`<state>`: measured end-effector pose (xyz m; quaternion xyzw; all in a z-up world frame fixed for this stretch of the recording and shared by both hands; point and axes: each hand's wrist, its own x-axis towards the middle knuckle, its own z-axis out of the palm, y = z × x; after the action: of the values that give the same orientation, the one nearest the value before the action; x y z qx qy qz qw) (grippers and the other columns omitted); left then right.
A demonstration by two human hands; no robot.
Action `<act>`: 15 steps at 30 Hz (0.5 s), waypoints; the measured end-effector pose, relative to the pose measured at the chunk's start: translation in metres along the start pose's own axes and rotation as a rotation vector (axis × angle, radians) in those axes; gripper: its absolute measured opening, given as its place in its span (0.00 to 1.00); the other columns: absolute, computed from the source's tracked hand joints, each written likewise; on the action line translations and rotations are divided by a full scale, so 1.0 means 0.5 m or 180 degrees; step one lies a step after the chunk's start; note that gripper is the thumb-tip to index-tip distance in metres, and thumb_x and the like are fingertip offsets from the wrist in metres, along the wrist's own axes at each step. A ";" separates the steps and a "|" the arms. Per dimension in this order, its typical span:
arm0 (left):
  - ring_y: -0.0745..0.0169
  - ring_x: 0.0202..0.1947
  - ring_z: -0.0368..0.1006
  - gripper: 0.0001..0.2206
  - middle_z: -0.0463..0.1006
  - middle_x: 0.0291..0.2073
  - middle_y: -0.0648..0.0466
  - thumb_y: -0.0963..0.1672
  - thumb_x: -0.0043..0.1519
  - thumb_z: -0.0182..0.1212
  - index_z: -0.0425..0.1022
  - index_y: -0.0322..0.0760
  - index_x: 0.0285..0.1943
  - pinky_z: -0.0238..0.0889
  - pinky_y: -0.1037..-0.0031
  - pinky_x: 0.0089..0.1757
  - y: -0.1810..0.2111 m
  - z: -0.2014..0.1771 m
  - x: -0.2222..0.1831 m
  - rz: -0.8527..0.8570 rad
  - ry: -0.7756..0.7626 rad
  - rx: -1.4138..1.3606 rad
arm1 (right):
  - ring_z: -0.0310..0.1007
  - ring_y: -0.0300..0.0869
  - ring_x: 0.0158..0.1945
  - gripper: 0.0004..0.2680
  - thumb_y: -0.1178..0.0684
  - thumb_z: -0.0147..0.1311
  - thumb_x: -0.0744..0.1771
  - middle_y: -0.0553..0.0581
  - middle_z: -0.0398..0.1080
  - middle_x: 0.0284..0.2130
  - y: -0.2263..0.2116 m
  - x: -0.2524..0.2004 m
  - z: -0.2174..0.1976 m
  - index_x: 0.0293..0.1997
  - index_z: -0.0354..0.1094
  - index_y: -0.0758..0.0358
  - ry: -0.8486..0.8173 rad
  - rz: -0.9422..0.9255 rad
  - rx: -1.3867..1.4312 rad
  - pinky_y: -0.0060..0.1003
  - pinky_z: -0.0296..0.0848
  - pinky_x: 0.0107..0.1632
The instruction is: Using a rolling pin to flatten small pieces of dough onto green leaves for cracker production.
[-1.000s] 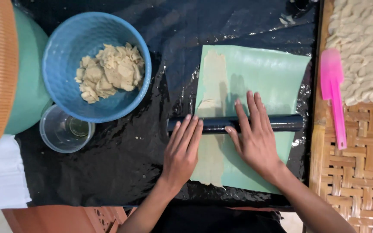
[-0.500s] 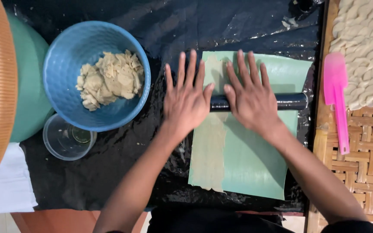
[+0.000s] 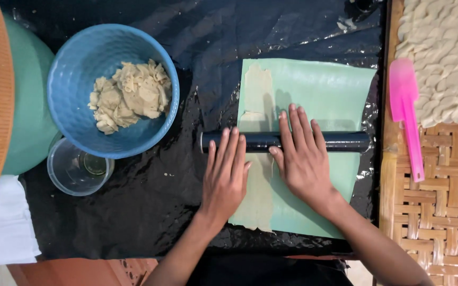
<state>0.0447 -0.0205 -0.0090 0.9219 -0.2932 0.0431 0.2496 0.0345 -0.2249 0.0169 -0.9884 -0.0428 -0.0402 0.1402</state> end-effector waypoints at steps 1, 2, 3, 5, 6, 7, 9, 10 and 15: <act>0.41 0.79 0.50 0.28 0.56 0.77 0.38 0.43 0.70 0.56 0.55 0.26 0.78 0.45 0.47 0.72 0.000 -0.002 0.005 0.0005 -0.0002 0.0007 | 0.44 0.60 0.78 0.25 0.44 0.43 0.71 0.71 0.48 0.74 0.004 -0.003 -0.001 0.76 0.49 0.70 0.0006 0.0003 0.0006 0.57 0.45 0.75; 0.43 0.78 0.51 0.28 0.58 0.76 0.39 0.43 0.69 0.57 0.56 0.26 0.77 0.46 0.48 0.71 0.000 -0.006 0.009 0.0030 0.0017 0.0065 | 0.45 0.60 0.78 0.24 0.44 0.44 0.71 0.71 0.48 0.74 0.007 -0.005 -0.003 0.75 0.50 0.70 0.0042 -0.0060 0.0080 0.56 0.46 0.75; 0.45 0.77 0.52 0.28 0.59 0.75 0.40 0.42 0.68 0.58 0.57 0.26 0.77 0.47 0.50 0.70 0.003 -0.009 0.010 0.0037 0.0032 0.0123 | 0.46 0.61 0.78 0.24 0.44 0.46 0.71 0.72 0.48 0.74 0.009 -0.010 -0.005 0.75 0.51 0.69 0.0064 -0.0132 0.0162 0.55 0.46 0.75; 0.44 0.77 0.51 0.28 0.59 0.75 0.39 0.43 0.68 0.58 0.57 0.25 0.77 0.45 0.50 0.70 -0.006 -0.015 0.047 0.0074 0.0048 0.0142 | 0.46 0.61 0.79 0.23 0.44 0.45 0.72 0.71 0.48 0.75 0.016 -0.008 0.005 0.75 0.52 0.67 0.0043 -0.0144 0.0165 0.54 0.46 0.76; 0.44 0.78 0.50 0.29 0.58 0.76 0.38 0.44 0.69 0.58 0.56 0.23 0.77 0.44 0.51 0.71 -0.010 -0.018 0.066 0.0123 0.0070 0.0152 | 0.47 0.60 0.79 0.22 0.45 0.45 0.73 0.70 0.48 0.75 0.021 -0.006 0.008 0.75 0.53 0.65 0.0031 -0.0149 0.0155 0.54 0.46 0.78; 0.44 0.78 0.50 0.29 0.58 0.76 0.38 0.44 0.69 0.58 0.56 0.23 0.77 0.44 0.51 0.71 -0.015 -0.010 0.091 0.0127 0.0075 0.0149 | 0.47 0.60 0.79 0.22 0.45 0.45 0.73 0.70 0.48 0.75 0.029 0.011 0.009 0.75 0.53 0.65 0.0035 -0.0149 0.0149 0.54 0.46 0.78; 0.42 0.77 0.48 0.31 0.55 0.76 0.34 0.49 0.70 0.51 0.55 0.20 0.77 0.39 0.50 0.71 -0.023 0.004 0.137 -0.0001 -0.0053 0.0170 | 0.45 0.59 0.80 0.22 0.44 0.41 0.73 0.67 0.47 0.76 0.044 0.041 0.010 0.77 0.52 0.64 0.0018 -0.0078 -0.0039 0.56 0.43 0.78; 0.42 0.77 0.48 0.31 0.55 0.76 0.34 0.49 0.70 0.51 0.55 0.20 0.77 0.39 0.50 0.71 -0.027 0.005 0.163 -0.0002 -0.0061 0.0168 | 0.45 0.59 0.80 0.22 0.44 0.41 0.73 0.67 0.47 0.76 0.050 0.065 0.005 0.77 0.52 0.64 0.0011 -0.0073 -0.0035 0.56 0.43 0.78; 0.45 0.80 0.40 0.31 0.47 0.78 0.36 0.54 0.74 0.33 0.52 0.26 0.78 0.29 0.46 0.72 -0.064 0.034 0.283 -0.0149 -0.0386 0.0749 | 0.34 0.66 0.79 0.22 0.45 0.36 0.74 0.73 0.40 0.76 0.086 0.179 -0.005 0.79 0.49 0.65 0.0014 -0.0066 -0.0211 0.62 0.37 0.75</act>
<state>0.1781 -0.0797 -0.0058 0.9523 -0.2790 0.0156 0.1225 0.1274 -0.2603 0.0159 -0.9919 -0.0514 -0.0453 0.1070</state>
